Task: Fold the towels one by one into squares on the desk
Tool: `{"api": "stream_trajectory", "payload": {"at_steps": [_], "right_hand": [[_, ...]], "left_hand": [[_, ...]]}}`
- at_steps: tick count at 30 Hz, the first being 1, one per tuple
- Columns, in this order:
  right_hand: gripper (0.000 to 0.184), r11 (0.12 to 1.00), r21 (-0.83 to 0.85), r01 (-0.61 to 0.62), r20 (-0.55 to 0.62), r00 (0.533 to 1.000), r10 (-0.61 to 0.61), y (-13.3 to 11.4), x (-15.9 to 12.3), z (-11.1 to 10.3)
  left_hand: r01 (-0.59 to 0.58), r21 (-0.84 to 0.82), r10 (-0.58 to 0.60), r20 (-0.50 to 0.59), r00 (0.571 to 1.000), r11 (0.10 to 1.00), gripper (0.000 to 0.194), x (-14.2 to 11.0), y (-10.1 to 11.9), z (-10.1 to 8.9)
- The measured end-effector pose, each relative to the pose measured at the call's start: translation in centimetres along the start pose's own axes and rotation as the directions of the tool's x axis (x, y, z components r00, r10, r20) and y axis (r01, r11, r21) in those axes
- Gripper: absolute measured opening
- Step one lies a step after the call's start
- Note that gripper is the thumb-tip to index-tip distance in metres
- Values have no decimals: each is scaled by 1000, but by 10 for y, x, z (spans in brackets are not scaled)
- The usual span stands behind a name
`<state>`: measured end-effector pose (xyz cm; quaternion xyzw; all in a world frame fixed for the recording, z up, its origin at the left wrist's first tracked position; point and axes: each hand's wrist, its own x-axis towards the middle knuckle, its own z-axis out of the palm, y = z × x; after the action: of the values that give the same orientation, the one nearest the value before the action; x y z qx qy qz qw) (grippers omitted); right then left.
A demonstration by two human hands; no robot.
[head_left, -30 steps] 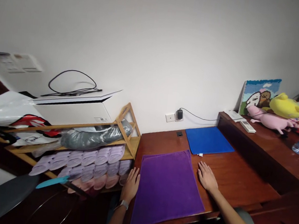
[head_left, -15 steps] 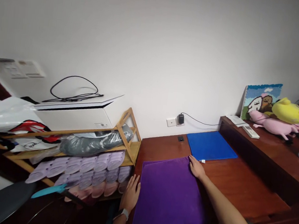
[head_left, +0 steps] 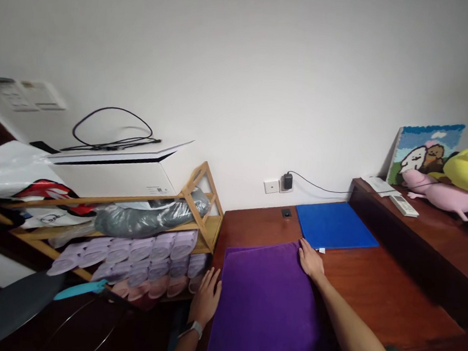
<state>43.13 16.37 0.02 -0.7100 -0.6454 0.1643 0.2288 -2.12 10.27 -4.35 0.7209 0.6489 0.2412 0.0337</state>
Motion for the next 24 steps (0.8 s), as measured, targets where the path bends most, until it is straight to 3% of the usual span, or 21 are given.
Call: {"api": "stream_trajectory", "payload": {"at_steps": [4,9,13,17,21,24], "right_hand": [[65,989,147,22,-67,998,-12,7,-16,-3],[65,973,189,136,-189,977,-100,22,-83,11],[67,980,95,173,-67,984,-167,19,-129,15],[67,980,-27,195,108,976,-191,5,-138,4],[66,980,-54,192,126,975,-184,0,-135,-1],[66,979,-54,194,122,975,-187,2,-135,0]], "left_hand": [[12,-2,-12,-4,1000,1000,52,0,2,-2],[13,-9,-13,-4,1000,1000,53,1,0,1],[20,2,-20,12,1000,1000,53,3,2,-1],[0,16,1,-12,1000,1000,53,3,8,-14],[-82,58,86,-66,994,995,52,-5,36,-25],[-204,70,205,-5,979,976,52,-16,74,-20]]}}
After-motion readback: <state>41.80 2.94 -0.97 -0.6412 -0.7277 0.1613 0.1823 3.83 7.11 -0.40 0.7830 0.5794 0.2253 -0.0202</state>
